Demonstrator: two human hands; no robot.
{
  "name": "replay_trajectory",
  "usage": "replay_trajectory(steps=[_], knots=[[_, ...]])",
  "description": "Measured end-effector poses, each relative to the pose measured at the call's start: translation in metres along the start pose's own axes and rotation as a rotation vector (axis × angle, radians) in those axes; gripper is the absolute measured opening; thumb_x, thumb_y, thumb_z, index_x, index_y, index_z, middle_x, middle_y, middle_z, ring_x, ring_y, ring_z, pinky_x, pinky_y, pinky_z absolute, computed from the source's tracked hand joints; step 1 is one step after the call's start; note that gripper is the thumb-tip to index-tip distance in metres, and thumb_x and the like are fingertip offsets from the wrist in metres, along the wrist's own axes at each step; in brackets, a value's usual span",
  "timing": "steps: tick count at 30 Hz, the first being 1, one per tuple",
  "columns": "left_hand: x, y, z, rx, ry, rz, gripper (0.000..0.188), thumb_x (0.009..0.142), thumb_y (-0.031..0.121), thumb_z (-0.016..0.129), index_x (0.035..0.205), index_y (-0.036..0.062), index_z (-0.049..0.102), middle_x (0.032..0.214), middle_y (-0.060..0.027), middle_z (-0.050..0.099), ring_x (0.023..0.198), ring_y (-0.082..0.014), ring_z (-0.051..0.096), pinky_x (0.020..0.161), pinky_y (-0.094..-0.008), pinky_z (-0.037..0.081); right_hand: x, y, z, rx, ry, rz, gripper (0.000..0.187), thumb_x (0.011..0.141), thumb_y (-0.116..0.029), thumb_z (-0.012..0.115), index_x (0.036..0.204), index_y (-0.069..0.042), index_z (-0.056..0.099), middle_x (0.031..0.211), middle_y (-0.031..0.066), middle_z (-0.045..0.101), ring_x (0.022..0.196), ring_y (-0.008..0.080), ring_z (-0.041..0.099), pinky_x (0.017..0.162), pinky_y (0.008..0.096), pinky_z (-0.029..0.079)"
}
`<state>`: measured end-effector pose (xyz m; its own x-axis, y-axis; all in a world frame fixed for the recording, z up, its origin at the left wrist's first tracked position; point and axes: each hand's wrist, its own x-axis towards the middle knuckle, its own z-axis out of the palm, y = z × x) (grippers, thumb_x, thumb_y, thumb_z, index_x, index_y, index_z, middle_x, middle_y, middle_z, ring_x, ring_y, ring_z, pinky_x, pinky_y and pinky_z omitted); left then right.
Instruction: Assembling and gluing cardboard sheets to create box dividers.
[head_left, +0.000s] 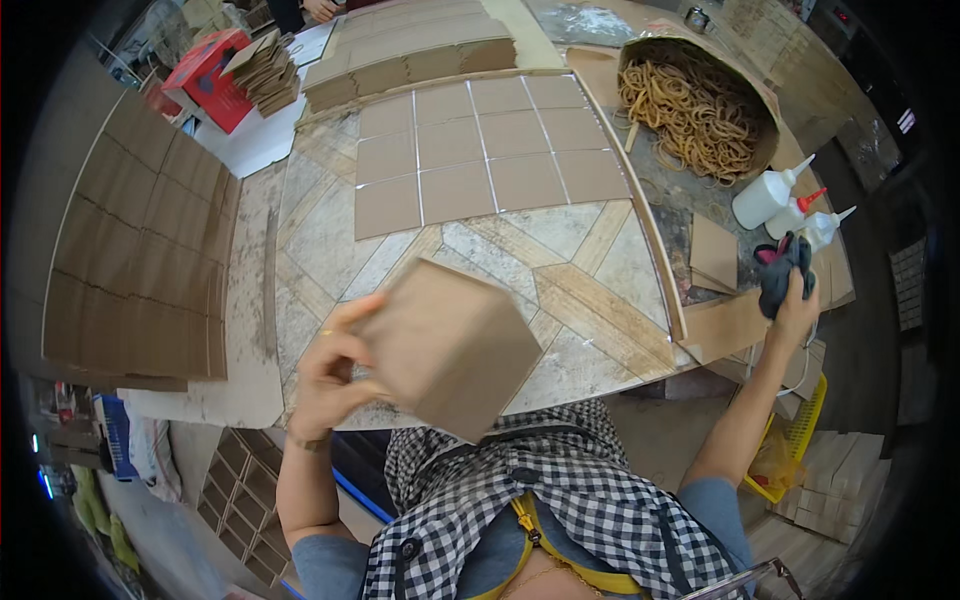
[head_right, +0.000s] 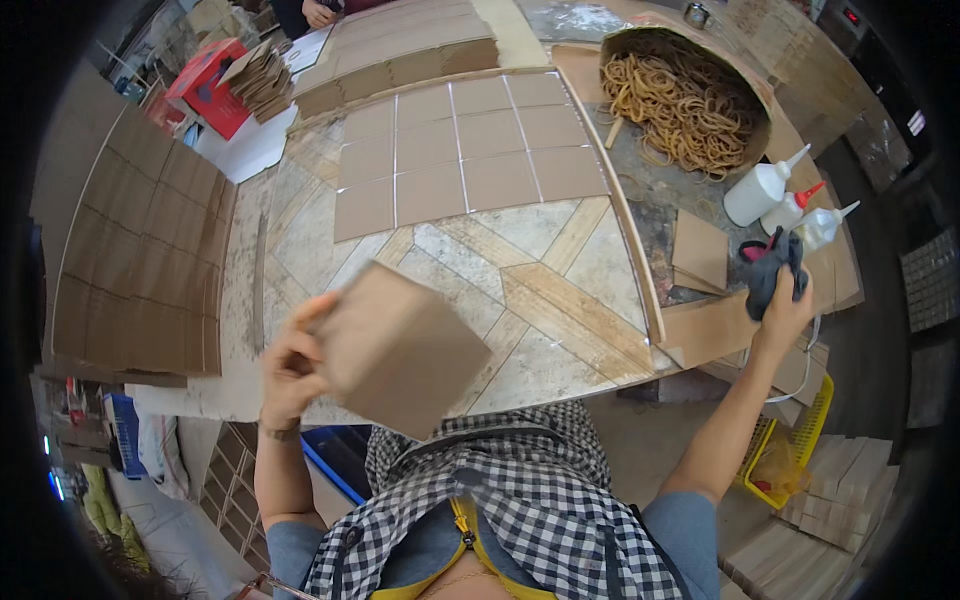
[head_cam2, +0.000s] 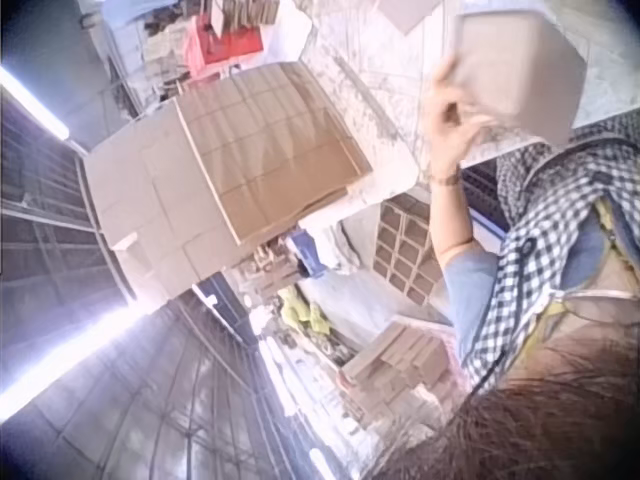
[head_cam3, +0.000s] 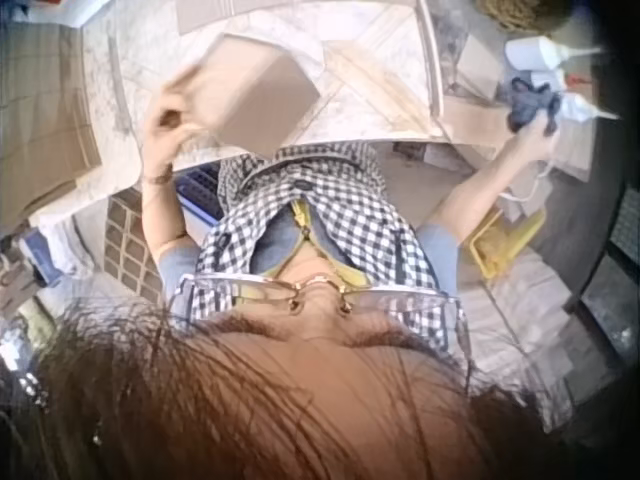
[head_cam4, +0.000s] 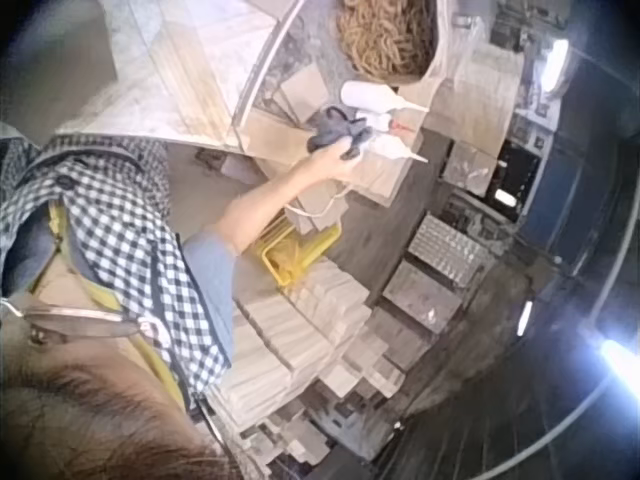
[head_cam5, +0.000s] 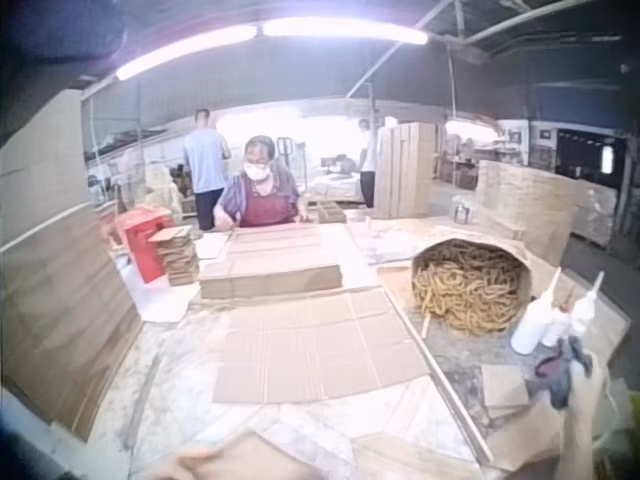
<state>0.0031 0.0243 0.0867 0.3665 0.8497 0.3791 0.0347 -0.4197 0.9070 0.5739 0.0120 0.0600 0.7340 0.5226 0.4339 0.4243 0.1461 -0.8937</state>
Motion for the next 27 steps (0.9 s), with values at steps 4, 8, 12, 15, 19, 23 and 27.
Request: replay_trajectory(steps=[4, 8, 12, 15, 19, 23, 27], knots=[[-0.074, 0.008, -0.046, -0.222, 0.502, -0.038, 0.027, 0.079, 0.006, 0.068, 0.103, 0.0074, 0.056, 0.13, -0.0207, 0.049, 0.117, -0.0284, 0.052, 0.094, -0.0388, 0.047, -0.132, -0.062, 0.046, -0.516, -0.544, -0.188, 0.042, 0.082, -0.021, 0.061, 0.115, 0.004, 0.054, 0.113, 0.0204, 0.056, 0.108, 0.0301, 0.053, 0.096, 0.0409, 0.039], [-0.166, 0.003, -0.073, -0.545, 0.86, 0.003, 0.036, 0.09, 0.018, 0.056, 0.122, 0.0009, 0.05, 0.125, -0.0194, 0.052, 0.112, -0.0273, 0.055, 0.091, -0.0393, 0.051, -0.209, -0.04, 0.104, -0.721, -0.857, -0.329, 0.059, 0.081, -0.024, 0.062, 0.13, 0.002, 0.043, 0.135, 0.0285, 0.037, 0.131, 0.0447, 0.027, 0.108, 0.0558, 0.015], [-0.203, 0.013, -0.062, -0.566, 0.933, 0.108, 0.045, 0.094, 0.025, 0.049, 0.13, -0.0011, 0.043, 0.125, -0.0148, 0.053, 0.111, -0.0271, 0.056, 0.091, -0.0395, 0.052, -0.25, -0.076, 0.183, -0.442, -0.971, -0.479, 0.058, 0.072, -0.018, 0.068, 0.122, 0.002, 0.046, 0.131, 0.0249, 0.041, 0.122, 0.043, 0.036, 0.101, 0.0544, 0.026], [-0.2, 0.015, -0.046, -0.55, 1.053, 0.123, 0.046, 0.095, 0.023, 0.049, 0.132, -0.0019, 0.04, 0.124, -0.0152, 0.053, 0.111, -0.0254, 0.056, 0.092, -0.0369, 0.051, -0.308, -0.122, 0.253, -0.199, -1.173, -0.659, 0.052, 0.069, -0.019, 0.068, 0.113, 0.001, 0.048, 0.122, 0.0237, 0.046, 0.115, 0.0388, 0.041, 0.096, 0.0514, 0.031], [-0.172, 0.016, -0.029, -0.537, 0.986, 0.028, 0.044, 0.093, 0.018, 0.054, 0.13, -0.0015, 0.041, 0.124, -0.0134, 0.053, 0.11, -0.0224, 0.056, 0.091, -0.0347, 0.05, -0.353, -0.14, 0.243, 0.168, -1.598, -0.85, 0.057, 0.067, -0.016, 0.069, 0.12, -0.003, 0.053, 0.129, 0.0207, 0.044, 0.127, 0.0394, 0.036, 0.106, 0.0552, 0.027], [-0.125, 0.027, -0.012, -0.664, 0.968, -0.141, 0.037, 0.082, 0.003, 0.065, 0.117, 0.0018, 0.05, 0.113, -0.0102, 0.059, 0.105, -0.019, 0.057, 0.092, -0.0327, 0.046, -0.293, -0.105, 0.193, 0.381, -1.813, -0.899, 0.051, 0.064, -0.015, 0.07, 0.113, -0.007, 0.059, 0.127, 0.0162, 0.05, 0.121, 0.0347, 0.045, 0.103, 0.0505, 0.033], [-0.093, 0.014, -0.006, -0.529, 0.755, -0.409, 0.024, 0.081, 0.004, 0.067, 0.102, 0.005, 0.054, 0.113, -0.0114, 0.058, 0.105, -0.0161, 0.055, 0.092, -0.0316, 0.044, -0.215, -0.077, 0.129, 0.233, -1.254, -0.474, 0.037, 0.064, -0.007, 0.068, 0.1, -0.005, 0.061, 0.115, 0.0162, 0.058, 0.097, 0.0285, 0.06, 0.087, 0.041, 0.046]])
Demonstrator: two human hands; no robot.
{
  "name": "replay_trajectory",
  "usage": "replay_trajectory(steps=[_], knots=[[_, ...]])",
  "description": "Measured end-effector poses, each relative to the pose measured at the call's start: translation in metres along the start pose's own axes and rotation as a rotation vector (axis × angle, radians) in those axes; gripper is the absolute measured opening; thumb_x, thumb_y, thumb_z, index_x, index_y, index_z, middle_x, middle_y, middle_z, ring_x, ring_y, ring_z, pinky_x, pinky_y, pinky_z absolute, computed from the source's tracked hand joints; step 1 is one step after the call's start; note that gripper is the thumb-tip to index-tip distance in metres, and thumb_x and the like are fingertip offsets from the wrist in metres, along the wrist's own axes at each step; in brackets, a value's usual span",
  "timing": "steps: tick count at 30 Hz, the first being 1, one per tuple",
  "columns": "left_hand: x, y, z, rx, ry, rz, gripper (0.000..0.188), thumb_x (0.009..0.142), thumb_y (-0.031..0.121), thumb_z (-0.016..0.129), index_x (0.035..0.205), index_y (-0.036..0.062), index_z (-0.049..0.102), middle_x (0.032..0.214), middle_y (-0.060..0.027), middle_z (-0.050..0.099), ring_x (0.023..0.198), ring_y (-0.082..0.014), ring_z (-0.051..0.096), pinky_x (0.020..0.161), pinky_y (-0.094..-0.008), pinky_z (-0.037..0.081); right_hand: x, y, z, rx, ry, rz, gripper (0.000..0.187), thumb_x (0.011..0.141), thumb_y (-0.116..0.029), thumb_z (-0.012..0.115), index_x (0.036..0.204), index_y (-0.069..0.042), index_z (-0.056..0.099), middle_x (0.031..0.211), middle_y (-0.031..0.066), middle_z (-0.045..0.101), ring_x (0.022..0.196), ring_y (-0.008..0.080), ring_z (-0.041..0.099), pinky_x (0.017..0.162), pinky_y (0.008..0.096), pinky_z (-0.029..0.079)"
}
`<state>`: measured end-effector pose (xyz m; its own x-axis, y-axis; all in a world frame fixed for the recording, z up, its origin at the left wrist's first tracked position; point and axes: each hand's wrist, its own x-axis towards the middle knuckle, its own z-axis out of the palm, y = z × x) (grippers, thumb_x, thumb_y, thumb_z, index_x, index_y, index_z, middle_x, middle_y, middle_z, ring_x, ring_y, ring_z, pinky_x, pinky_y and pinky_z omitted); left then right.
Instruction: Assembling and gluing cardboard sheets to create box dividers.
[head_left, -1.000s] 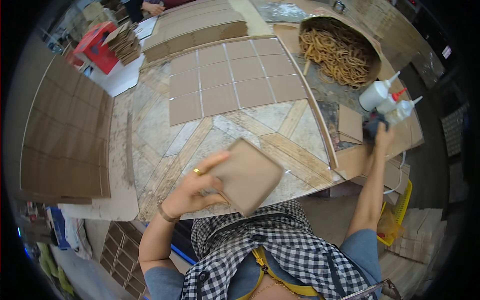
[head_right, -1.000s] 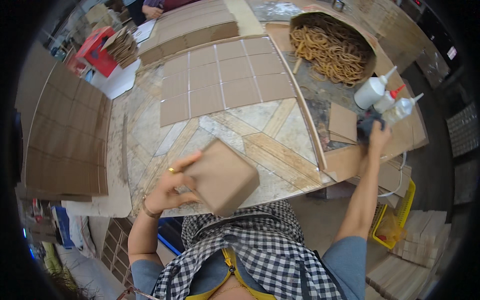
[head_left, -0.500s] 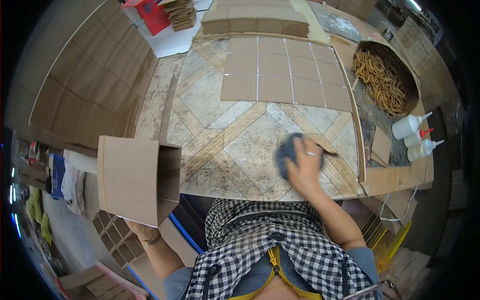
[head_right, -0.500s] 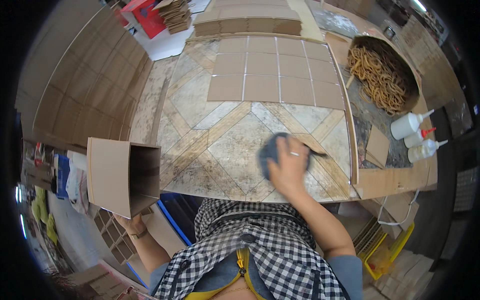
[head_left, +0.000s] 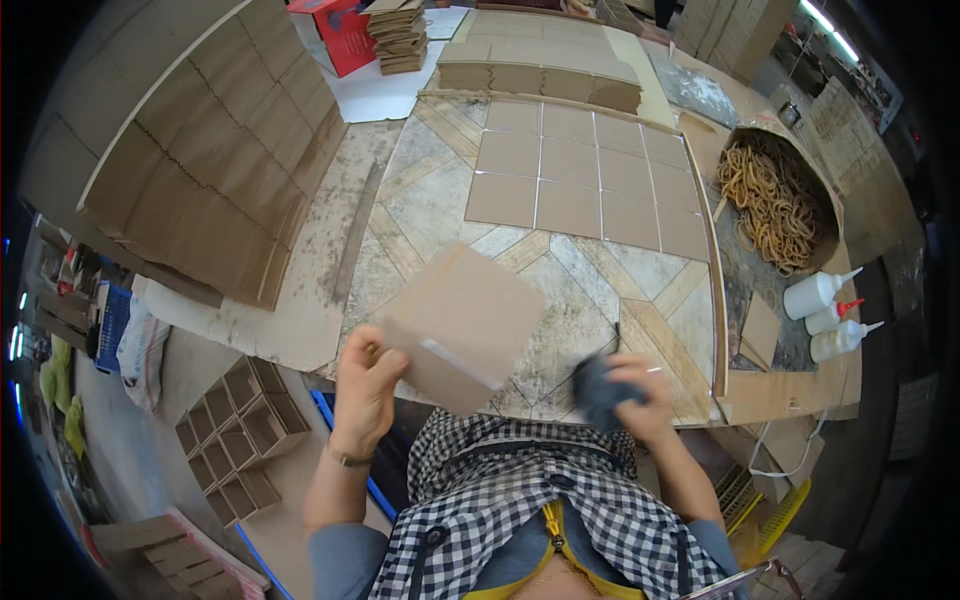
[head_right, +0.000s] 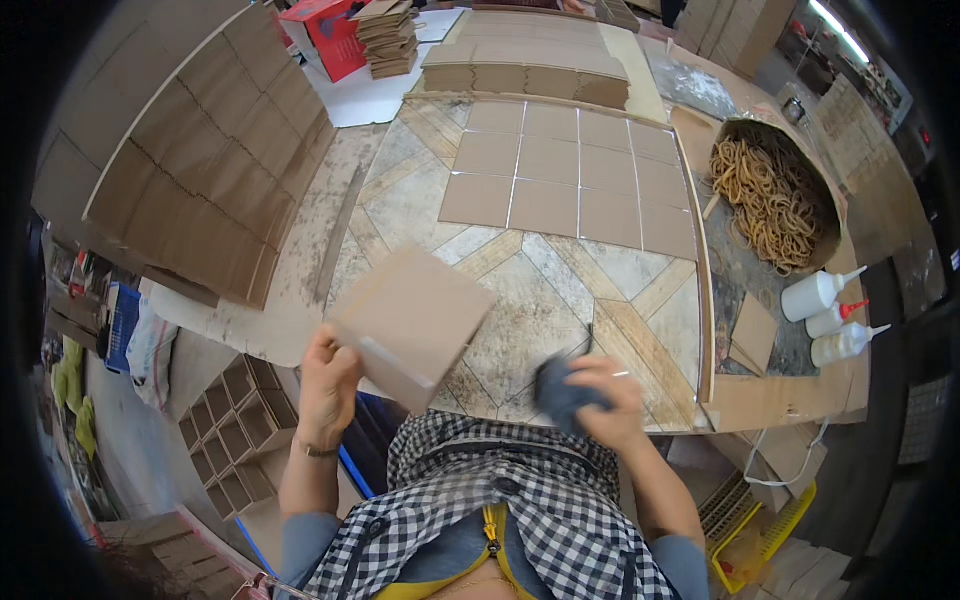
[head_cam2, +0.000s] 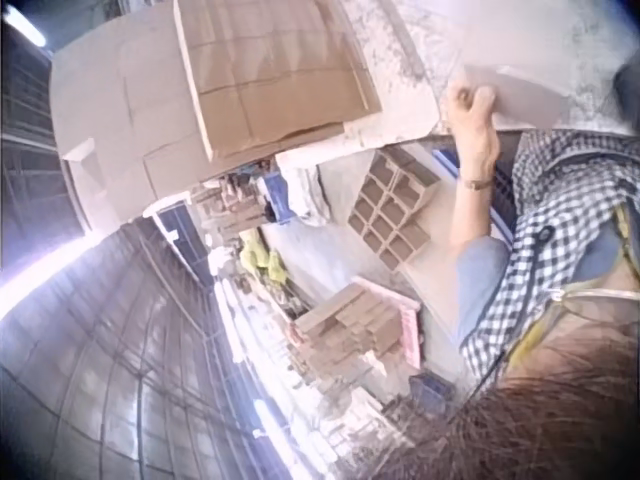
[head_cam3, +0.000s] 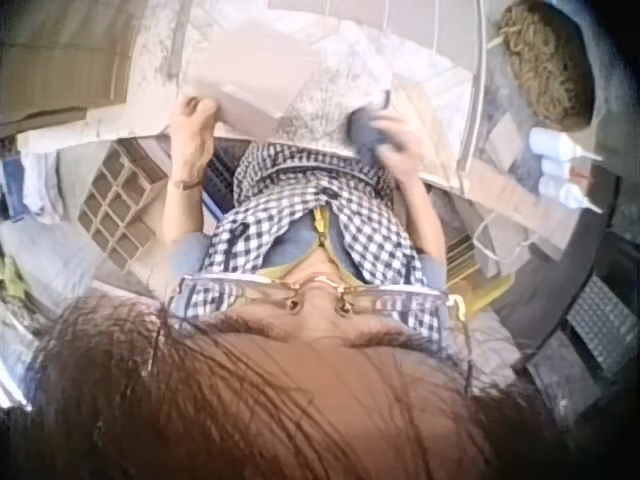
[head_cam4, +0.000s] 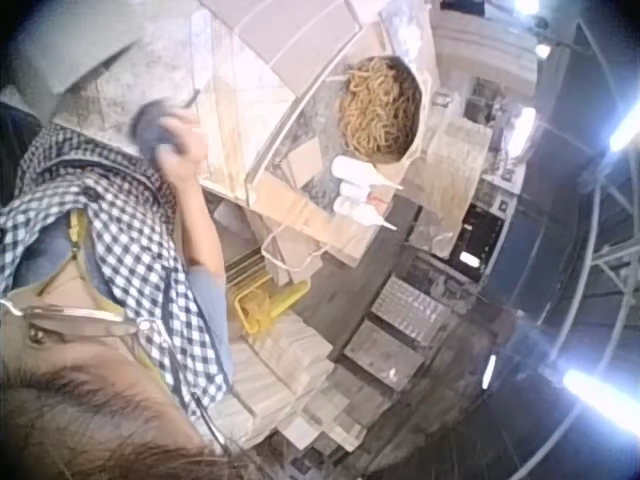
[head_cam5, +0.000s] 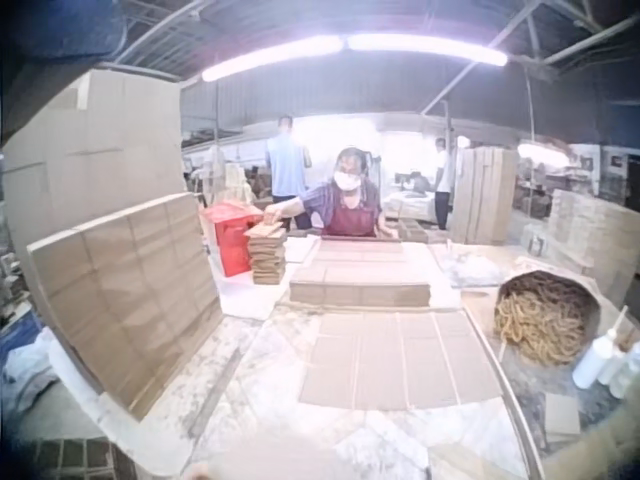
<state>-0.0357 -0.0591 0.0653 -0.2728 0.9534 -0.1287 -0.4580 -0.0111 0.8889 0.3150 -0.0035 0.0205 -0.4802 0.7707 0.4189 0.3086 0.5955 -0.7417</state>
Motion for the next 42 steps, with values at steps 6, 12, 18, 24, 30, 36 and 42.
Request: replay_trajectory(steps=[6, 12, 18, 24, 30, 36, 42], knots=[[0.04, 0.008, 0.074, 0.438, -0.298, 0.158, 0.021, 0.077, 0.009, 0.073, 0.083, 0.0059, 0.053, 0.107, -0.0105, 0.061, 0.1, -0.017, 0.056, 0.088, -0.0314, 0.045, 0.068, -0.083, -0.047, 0.042, 0.31, -0.194, 0.042, 0.066, -0.006, 0.07, 0.107, -0.003, 0.06, 0.117, 0.0216, 0.056, 0.1, 0.0322, 0.058, 0.085, 0.0368, 0.048], [0.046, 0.01, 0.1, 0.482, -0.243, 0.064, 0.025, 0.076, 0.009, 0.075, 0.081, 0.0062, 0.051, 0.115, -0.0146, 0.057, 0.102, -0.0187, 0.055, 0.082, -0.031, 0.049, 0.113, -0.093, -0.001, -0.566, 0.21, -0.384, 0.048, 0.058, -0.007, 0.071, 0.105, -0.004, 0.062, 0.115, 0.0199, 0.055, 0.094, 0.0343, 0.057, 0.076, 0.0386, 0.048], [0.06, 0.001, 0.072, 0.297, -0.121, 0.017, 0.026, 0.077, 0.01, 0.076, 0.082, 0.0073, 0.05, 0.118, -0.0182, 0.054, 0.105, -0.0198, 0.054, 0.088, -0.0331, 0.047, 0.056, -0.054, -0.008, -0.509, -0.007, -0.067, 0.042, 0.054, -0.006, 0.07, 0.095, -0.004, 0.063, 0.107, 0.0149, 0.059, 0.09, 0.0305, 0.059, 0.072, 0.038, 0.049], [0.058, 0.004, 0.094, 0.322, -0.212, 0.008, 0.025, 0.077, 0.01, 0.075, 0.083, 0.008, 0.051, 0.118, -0.0166, 0.055, 0.106, -0.0195, 0.053, 0.089, -0.0326, 0.046, 0.076, -0.084, -0.058, -0.493, 0.274, -0.233, 0.046, 0.052, -0.007, 0.07, 0.098, -0.004, 0.064, 0.101, 0.0155, 0.06, 0.086, 0.0314, 0.06, 0.073, 0.0395, 0.048], [0.05, -0.014, 0.117, 0.282, -0.308, -0.12, 0.023, 0.078, 0.007, 0.074, 0.082, 0.0079, 0.051, 0.115, -0.0166, 0.057, 0.105, -0.0193, 0.054, 0.087, -0.0315, 0.046, 0.093, -0.108, -0.062, -0.769, -0.054, -0.363, 0.043, 0.06, -0.014, 0.065, 0.102, -0.003, 0.065, 0.096, 0.0136, 0.059, 0.084, 0.0269, 0.057, 0.067, 0.0346, 0.043], [0.046, -0.034, 0.126, 0.31, -0.325, -0.163, 0.023, 0.078, 0.007, 0.073, 0.078, 0.0077, 0.051, 0.114, -0.0174, 0.058, 0.106, -0.0198, 0.054, 0.086, -0.0333, 0.047, 0.066, -0.119, -0.098, -0.666, -0.034, -0.4, 0.031, 0.061, -0.015, 0.059, 0.088, -0.001, 0.063, 0.096, 0.0098, 0.057, 0.083, 0.0223, 0.056, 0.064, 0.0332, 0.041], [0.053, -0.036, 0.16, 0.414, -0.446, -0.111, 0.023, 0.077, 0.01, 0.075, 0.079, 0.0079, 0.052, 0.109, -0.0156, 0.059, 0.102, -0.0177, 0.055, 0.085, -0.0327, 0.047, 0.074, -0.106, -0.08, -0.971, -0.109, -0.333, 0.03, 0.06, -0.015, 0.061, 0.087, -0.003, 0.063, 0.095, 0.0082, 0.055, 0.086, 0.0229, 0.054, 0.071, 0.034, 0.041]])
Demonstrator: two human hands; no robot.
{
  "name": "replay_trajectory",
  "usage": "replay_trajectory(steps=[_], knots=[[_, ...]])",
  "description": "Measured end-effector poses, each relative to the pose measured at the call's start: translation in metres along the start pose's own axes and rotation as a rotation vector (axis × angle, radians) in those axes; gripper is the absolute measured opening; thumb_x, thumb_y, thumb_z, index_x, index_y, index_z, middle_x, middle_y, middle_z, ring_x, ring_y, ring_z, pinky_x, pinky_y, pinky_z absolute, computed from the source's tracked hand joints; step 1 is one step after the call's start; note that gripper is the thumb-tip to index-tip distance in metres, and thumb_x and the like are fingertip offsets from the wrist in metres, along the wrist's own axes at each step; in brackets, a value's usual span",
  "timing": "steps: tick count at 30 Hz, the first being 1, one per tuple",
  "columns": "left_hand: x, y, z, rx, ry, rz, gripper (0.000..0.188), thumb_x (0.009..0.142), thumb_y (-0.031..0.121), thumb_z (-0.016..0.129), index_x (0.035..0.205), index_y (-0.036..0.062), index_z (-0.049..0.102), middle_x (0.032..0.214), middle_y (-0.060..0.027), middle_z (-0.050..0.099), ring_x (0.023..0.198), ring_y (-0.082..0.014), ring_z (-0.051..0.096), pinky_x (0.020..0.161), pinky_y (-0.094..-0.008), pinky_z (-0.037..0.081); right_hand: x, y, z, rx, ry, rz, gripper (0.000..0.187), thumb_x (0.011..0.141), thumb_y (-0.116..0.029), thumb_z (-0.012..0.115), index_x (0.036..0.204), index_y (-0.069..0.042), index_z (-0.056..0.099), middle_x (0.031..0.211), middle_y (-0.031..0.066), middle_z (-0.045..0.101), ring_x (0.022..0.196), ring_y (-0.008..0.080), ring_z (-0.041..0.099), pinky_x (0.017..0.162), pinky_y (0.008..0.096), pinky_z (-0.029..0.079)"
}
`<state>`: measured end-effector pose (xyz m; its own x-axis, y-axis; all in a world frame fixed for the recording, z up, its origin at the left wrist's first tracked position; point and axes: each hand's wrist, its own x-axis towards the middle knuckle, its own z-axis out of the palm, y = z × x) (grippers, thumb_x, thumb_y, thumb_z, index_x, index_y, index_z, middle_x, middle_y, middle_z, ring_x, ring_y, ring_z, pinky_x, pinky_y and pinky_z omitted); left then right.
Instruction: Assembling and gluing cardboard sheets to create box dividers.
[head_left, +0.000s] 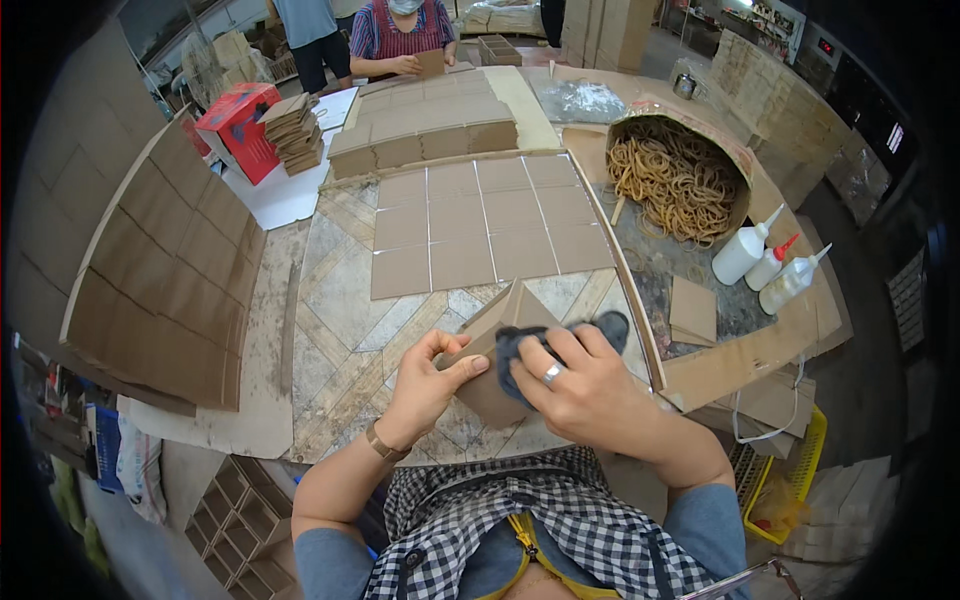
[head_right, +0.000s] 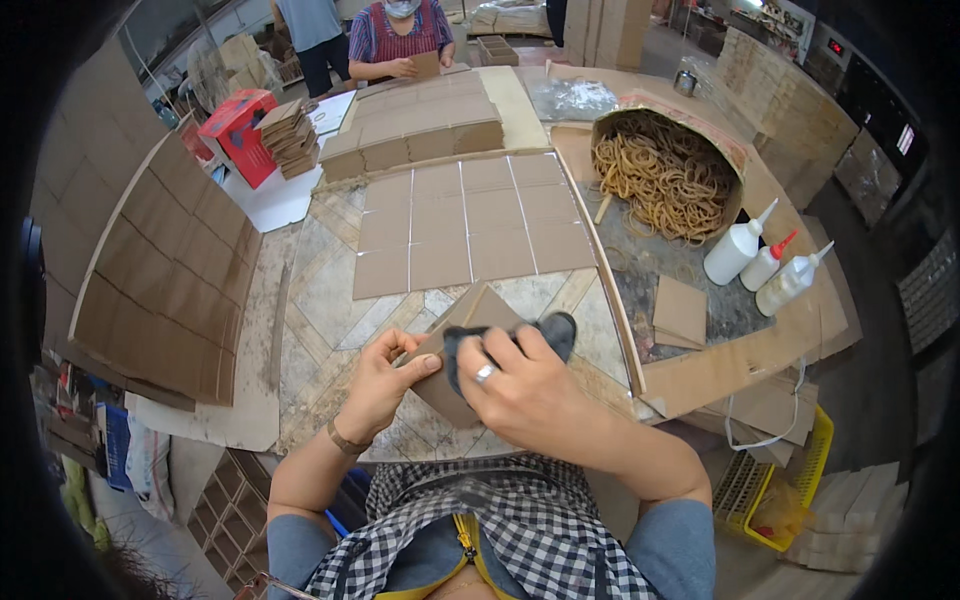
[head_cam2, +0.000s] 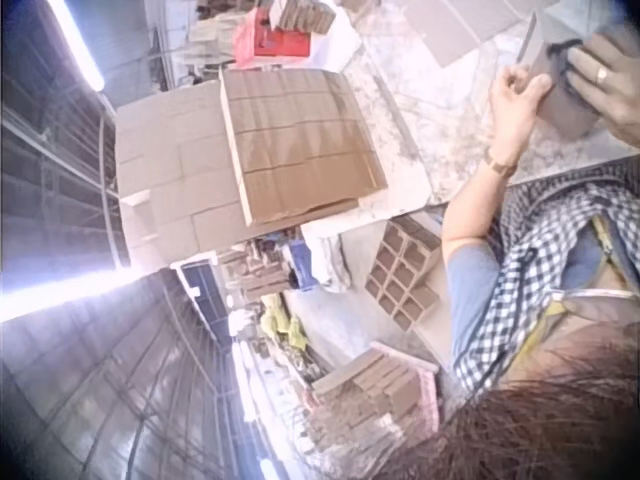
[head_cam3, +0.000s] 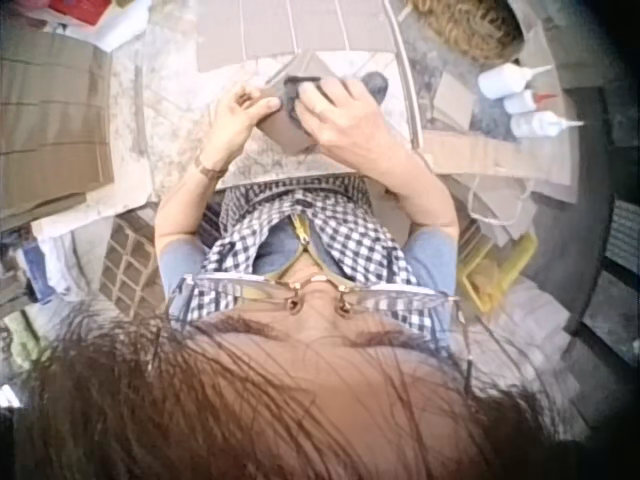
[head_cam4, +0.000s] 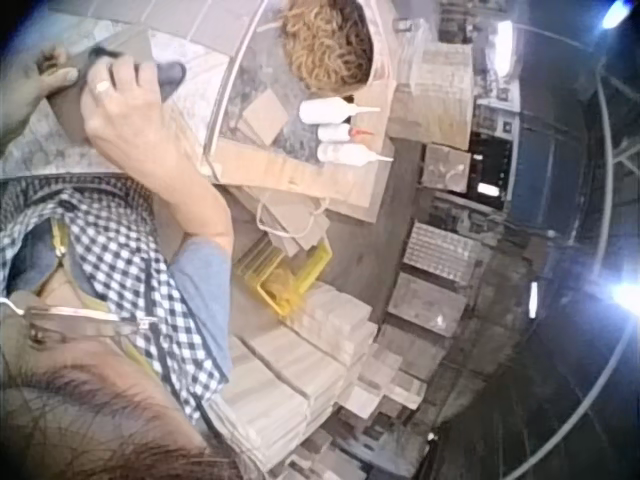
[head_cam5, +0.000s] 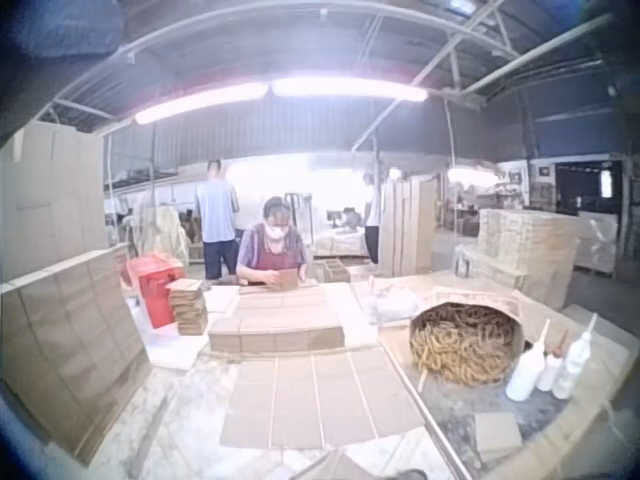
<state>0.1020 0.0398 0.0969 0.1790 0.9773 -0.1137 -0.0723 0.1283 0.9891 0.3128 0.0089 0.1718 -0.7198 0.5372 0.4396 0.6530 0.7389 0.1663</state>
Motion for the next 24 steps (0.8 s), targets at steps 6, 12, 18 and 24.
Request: replay_trajectory(steps=[6, 12, 18, 24], knots=[[0.001, -0.013, -0.035, -0.222, 0.027, -0.145, 0.015, 0.086, 0.015, 0.066, 0.088, 0.0088, 0.052, 0.111, -0.013, 0.059, 0.1, -0.0151, 0.054, 0.086, -0.0334, 0.047, -0.067, 0.047, -0.02, 0.071, 0.062, 0.305, 0.02, 0.055, -0.008, 0.061, 0.075, -0.006, 0.062, 0.081, 0.0079, 0.056, 0.078, 0.0255, 0.056, 0.068, 0.0377, 0.043], [-0.025, -0.042, -0.022, -0.672, -0.049, -0.307, 0.042, 0.096, 0.035, 0.048, 0.124, 0.0041, 0.046, 0.113, -0.0111, 0.059, 0.106, -0.0214, 0.057, 0.085, -0.0408, 0.052, -0.187, 0.171, -0.001, -0.408, 0.171, 1.015, 0.025, 0.067, -0.016, 0.064, 0.09, -0.007, 0.062, 0.099, 0.0133, 0.059, 0.093, 0.0335, 0.055, 0.075, 0.0417, 0.044], [-0.024, -0.086, -0.054, -0.301, 0.032, -0.541, 0.038, 0.096, 0.03, 0.05, 0.124, 0.0052, 0.043, 0.101, -0.0104, 0.061, 0.084, -0.0224, 0.064, 0.065, -0.0419, 0.057, -0.213, 0.213, 0.068, -0.419, 0.065, 1.092, 0.024, 0.076, -0.025, 0.065, 0.092, -0.008, 0.066, 0.098, 0.0149, 0.062, 0.093, 0.0347, 0.058, 0.079, 0.0431, 0.045], [-0.032, -0.074, -0.056, 0.673, 0.188, 0.089, 0.016, 0.092, 0.009, 0.052, 0.102, -0.0036, 0.056, 0.085, -0.0076, 0.062, 0.061, -0.0118, 0.058, 0.055, -0.0231, 0.045, -0.163, 0.257, 0.126, 0.025, 0.053, 1.171, 0.018, 0.077, -0.02, 0.062, 0.084, -0.005, 0.066, 0.087, 0.0149, 0.065, 0.084, 0.0344, 0.062, 0.073, 0.0415, 0.049]])
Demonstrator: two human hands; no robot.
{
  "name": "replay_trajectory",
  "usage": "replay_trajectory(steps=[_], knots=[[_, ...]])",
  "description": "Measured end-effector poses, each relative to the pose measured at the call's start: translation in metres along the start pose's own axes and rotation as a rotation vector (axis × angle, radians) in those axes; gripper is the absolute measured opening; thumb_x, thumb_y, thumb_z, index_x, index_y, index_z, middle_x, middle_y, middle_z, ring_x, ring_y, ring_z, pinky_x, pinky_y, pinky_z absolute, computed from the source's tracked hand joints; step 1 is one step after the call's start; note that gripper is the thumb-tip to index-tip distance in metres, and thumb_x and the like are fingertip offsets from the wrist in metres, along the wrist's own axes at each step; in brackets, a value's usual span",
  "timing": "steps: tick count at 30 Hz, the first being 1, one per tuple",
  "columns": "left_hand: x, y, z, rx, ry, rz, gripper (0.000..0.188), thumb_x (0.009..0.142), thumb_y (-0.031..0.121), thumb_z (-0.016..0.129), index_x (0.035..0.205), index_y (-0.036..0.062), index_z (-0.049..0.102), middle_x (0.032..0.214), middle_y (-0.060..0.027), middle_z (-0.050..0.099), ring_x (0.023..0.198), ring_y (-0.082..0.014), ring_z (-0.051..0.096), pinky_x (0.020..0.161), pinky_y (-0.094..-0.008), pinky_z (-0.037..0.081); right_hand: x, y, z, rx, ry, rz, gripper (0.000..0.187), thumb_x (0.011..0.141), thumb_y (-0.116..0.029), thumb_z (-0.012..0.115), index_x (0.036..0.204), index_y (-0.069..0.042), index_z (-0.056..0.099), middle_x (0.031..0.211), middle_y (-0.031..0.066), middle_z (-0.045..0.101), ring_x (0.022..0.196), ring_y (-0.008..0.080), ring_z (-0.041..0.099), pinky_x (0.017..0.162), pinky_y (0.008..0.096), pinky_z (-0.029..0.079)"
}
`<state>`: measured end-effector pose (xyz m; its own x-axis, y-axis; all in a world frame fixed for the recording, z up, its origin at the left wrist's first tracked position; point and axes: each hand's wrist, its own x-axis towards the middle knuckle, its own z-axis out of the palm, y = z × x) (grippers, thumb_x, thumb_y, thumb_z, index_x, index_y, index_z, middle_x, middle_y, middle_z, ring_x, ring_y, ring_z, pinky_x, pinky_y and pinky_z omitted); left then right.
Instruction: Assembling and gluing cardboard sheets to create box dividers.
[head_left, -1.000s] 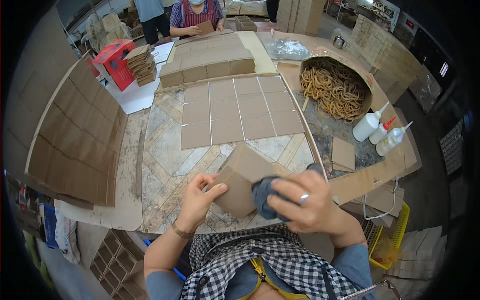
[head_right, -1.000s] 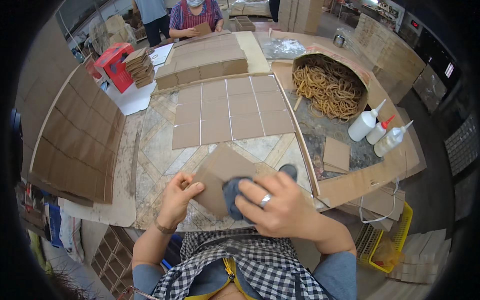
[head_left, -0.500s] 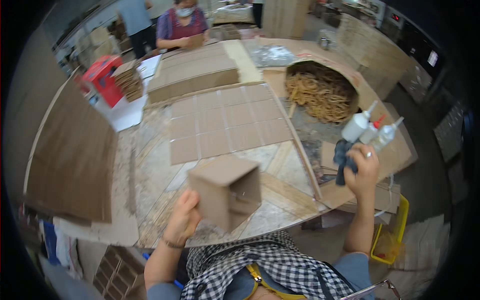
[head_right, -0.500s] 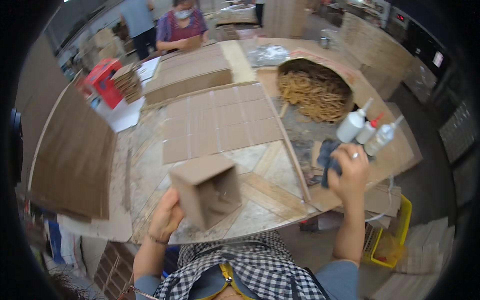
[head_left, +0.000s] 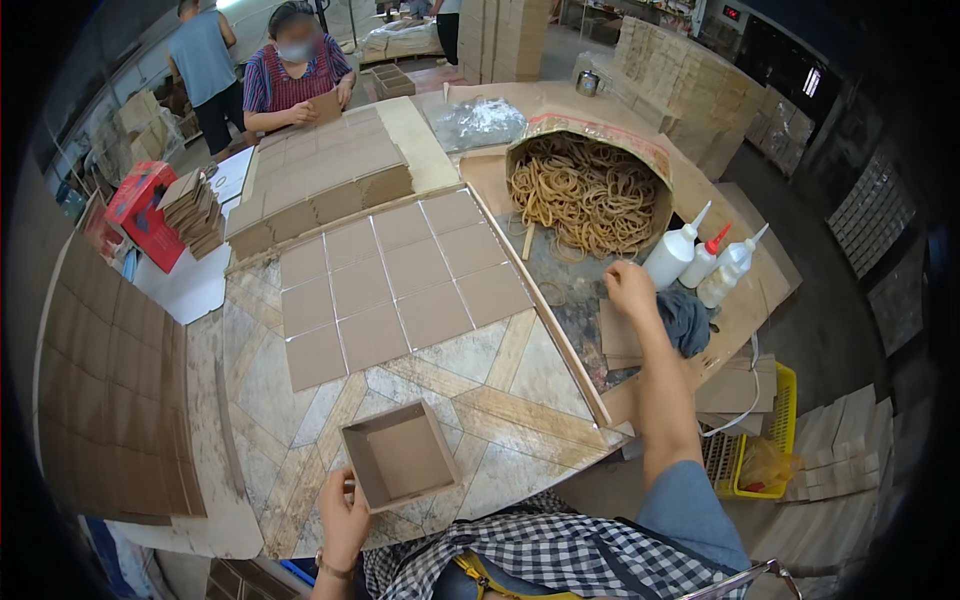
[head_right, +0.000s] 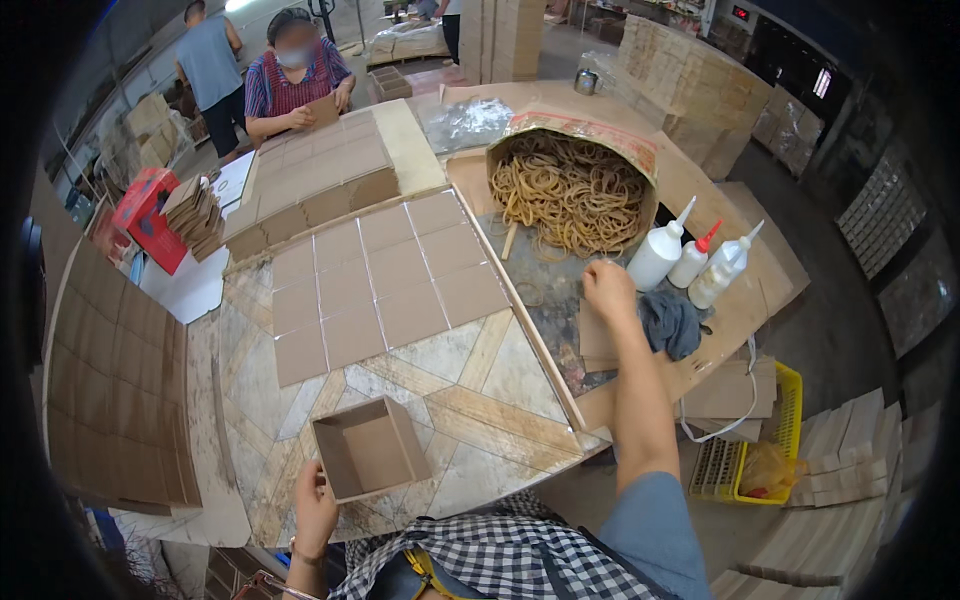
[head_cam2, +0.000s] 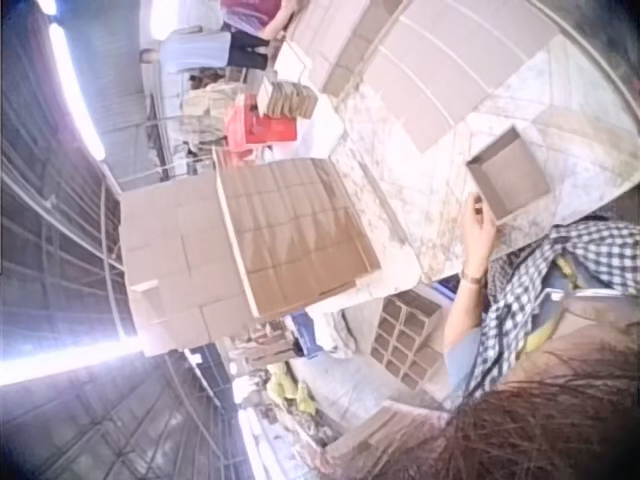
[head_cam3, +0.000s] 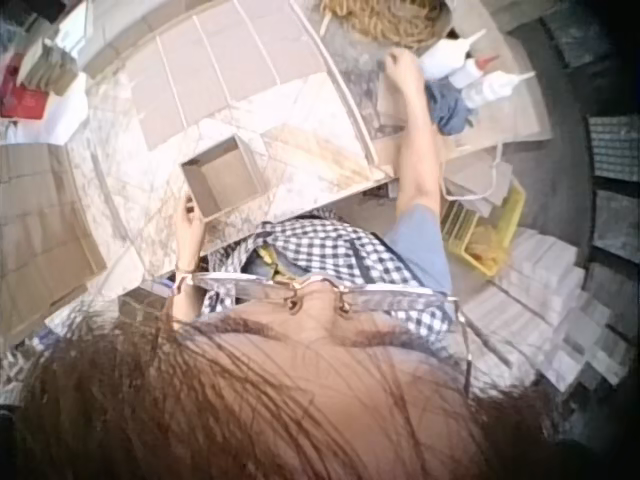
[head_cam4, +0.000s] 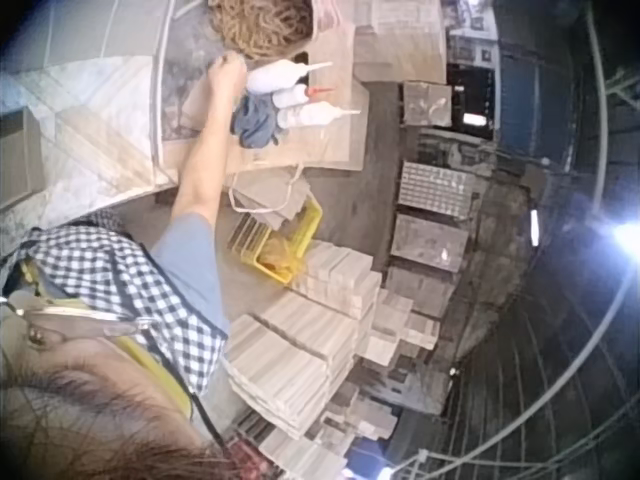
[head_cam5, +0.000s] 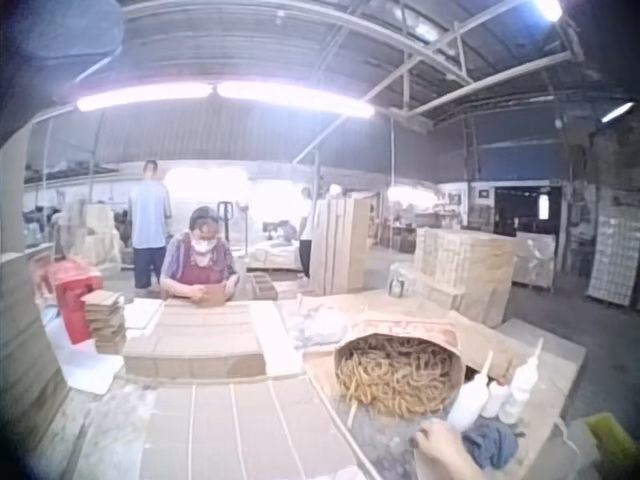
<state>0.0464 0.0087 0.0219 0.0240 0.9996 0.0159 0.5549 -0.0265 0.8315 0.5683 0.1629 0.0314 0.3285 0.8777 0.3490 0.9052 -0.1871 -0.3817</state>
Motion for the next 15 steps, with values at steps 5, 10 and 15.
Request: replay_trajectory(steps=[5, 10, 15], knots=[[-0.005, 0.026, -0.011, -0.34, -0.023, -0.209, 0.017, 0.092, 0.008, 0.051, 0.105, -0.0036, 0.056, 0.083, -0.0071, 0.064, 0.065, -0.0082, 0.057, 0.055, -0.0234, 0.045, 0.055, -0.002, 0.052, 0.002, 0.133, 0.081, 0.018, 0.078, -0.02, 0.061, 0.089, -0.006, 0.066, 0.085, 0.0144, 0.065, 0.084, 0.0333, 0.062, 0.074, 0.0418, 0.048], [-0.007, 0.019, -0.007, -0.385, 0.036, -0.2, 0.019, 0.093, 0.01, 0.054, 0.106, -0.0033, 0.055, 0.085, -0.0074, 0.064, 0.069, -0.0096, 0.058, 0.059, -0.0238, 0.046, 0.078, -0.007, 0.069, -0.22, 0.112, 0.186, 0.018, 0.079, -0.02, 0.06, 0.089, -0.006, 0.065, 0.093, 0.0171, 0.064, 0.087, 0.0346, 0.062, 0.075, 0.0446, 0.049], [-0.006, 0.025, -0.016, -0.529, 0.125, -0.275, 0.024, 0.093, 0.015, 0.056, 0.109, -0.0022, 0.054, 0.084, -0.0066, 0.062, 0.075, -0.012, 0.06, 0.065, -0.0253, 0.048, 0.074, -0.03, 0.039, -0.223, 0.156, 0.207, 0.017, 0.079, -0.02, 0.06, 0.083, -0.007, 0.07, 0.088, 0.0172, 0.066, 0.081, 0.0353, 0.064, 0.072, 0.0441, 0.05]])
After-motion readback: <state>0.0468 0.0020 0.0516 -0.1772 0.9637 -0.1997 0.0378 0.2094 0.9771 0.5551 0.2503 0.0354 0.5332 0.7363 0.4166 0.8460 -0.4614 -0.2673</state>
